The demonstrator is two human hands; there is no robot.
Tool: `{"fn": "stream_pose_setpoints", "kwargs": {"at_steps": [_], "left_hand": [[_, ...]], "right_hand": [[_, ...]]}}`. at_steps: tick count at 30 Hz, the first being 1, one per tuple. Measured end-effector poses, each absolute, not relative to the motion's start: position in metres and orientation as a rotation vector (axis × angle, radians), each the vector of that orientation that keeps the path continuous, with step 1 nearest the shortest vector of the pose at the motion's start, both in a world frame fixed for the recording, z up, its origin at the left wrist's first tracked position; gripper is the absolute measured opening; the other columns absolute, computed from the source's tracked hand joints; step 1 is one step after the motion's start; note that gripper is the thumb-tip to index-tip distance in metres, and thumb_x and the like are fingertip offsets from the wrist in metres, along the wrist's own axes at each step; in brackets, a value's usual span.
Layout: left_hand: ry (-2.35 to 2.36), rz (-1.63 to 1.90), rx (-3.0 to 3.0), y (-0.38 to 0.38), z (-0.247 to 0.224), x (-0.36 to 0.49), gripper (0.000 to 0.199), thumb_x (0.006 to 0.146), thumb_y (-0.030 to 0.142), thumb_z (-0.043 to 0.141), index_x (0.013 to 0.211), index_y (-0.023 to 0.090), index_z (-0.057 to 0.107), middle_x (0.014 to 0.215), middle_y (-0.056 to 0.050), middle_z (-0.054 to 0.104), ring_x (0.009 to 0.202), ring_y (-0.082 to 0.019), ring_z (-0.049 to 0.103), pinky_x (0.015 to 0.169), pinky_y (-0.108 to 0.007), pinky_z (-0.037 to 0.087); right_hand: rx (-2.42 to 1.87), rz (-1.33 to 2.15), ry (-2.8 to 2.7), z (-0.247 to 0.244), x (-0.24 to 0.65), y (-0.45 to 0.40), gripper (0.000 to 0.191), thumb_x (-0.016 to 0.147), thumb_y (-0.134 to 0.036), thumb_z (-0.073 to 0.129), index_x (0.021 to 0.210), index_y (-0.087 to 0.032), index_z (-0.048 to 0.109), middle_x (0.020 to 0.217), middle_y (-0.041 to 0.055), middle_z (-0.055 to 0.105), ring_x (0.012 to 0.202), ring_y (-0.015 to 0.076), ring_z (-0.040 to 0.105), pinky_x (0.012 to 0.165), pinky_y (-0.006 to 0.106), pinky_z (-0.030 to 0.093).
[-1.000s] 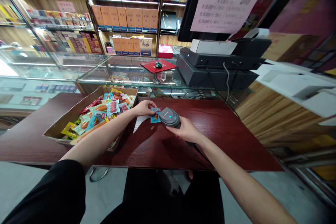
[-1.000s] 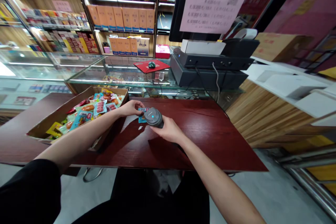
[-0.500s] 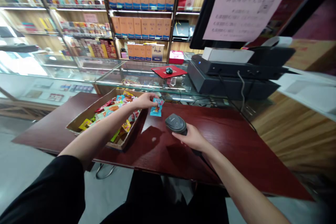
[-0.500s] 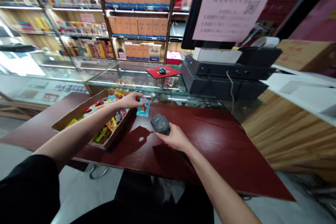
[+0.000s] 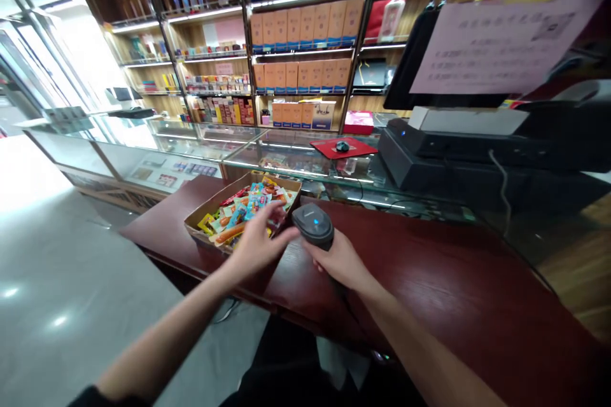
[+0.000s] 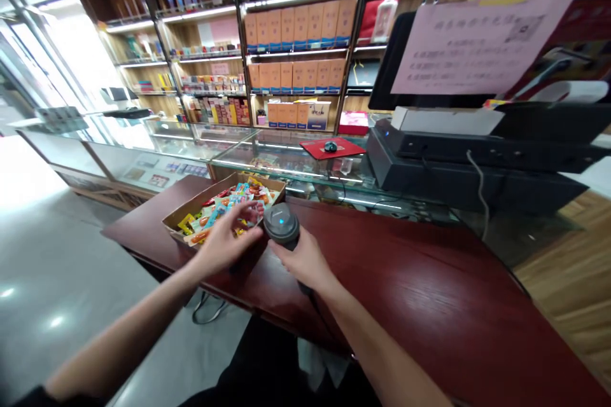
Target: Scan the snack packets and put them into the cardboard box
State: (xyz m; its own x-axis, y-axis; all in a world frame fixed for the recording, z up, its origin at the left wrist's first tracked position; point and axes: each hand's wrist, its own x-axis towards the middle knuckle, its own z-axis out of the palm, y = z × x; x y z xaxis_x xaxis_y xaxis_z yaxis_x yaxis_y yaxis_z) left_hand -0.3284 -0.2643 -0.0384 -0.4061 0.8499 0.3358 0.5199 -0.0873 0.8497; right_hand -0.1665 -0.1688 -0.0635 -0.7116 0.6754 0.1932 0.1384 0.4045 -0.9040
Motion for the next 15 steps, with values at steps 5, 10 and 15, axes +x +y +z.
{"fn": "stream_pose_setpoints", "kwargs": {"at_steps": [5,10,15], "left_hand": [[1.332,1.707,0.991,-0.256,-0.059,-0.25,0.064,0.072,0.054,0.068,0.126,0.022,0.056,0.12,-0.01,0.064,0.115,-0.026,0.058,0.094,-0.032,0.05],[1.138,1.62,0.765,-0.232,-0.065,-0.237,0.063,0.068,0.059,0.07,0.116,0.02,0.059,0.109,-0.011,0.069,0.101,-0.027,0.066,0.077,-0.033,0.056],[1.139,1.499,0.734,-0.223,-0.089,-0.22,0.061,0.06,0.065,0.073,0.1,0.019,0.061,0.1,-0.013,0.07,0.084,-0.028,0.071,0.06,-0.032,0.057]], "right_hand": [[-0.566,0.803,-2.179,-0.041,-0.152,-0.191,0.049,0.077,-0.022,0.062,0.125,-0.02,0.051,0.122,0.0124,0.059,0.111,0.0259,0.059,0.094,0.04,0.049],[-0.702,0.076,-2.242,0.019,-0.101,-0.189,0.058,0.075,-0.035,0.071,0.127,-0.019,0.051,0.151,0.0167,0.03,0.135,0.0402,0.035,0.107,0.058,0.036],[-0.475,-0.418,-2.042,0.1,-0.092,-0.183,0.019,0.089,-0.019,0.051,0.105,-0.023,0.06,0.156,-0.0004,0.021,0.145,0.0372,0.01,0.114,0.067,0.006]]}}
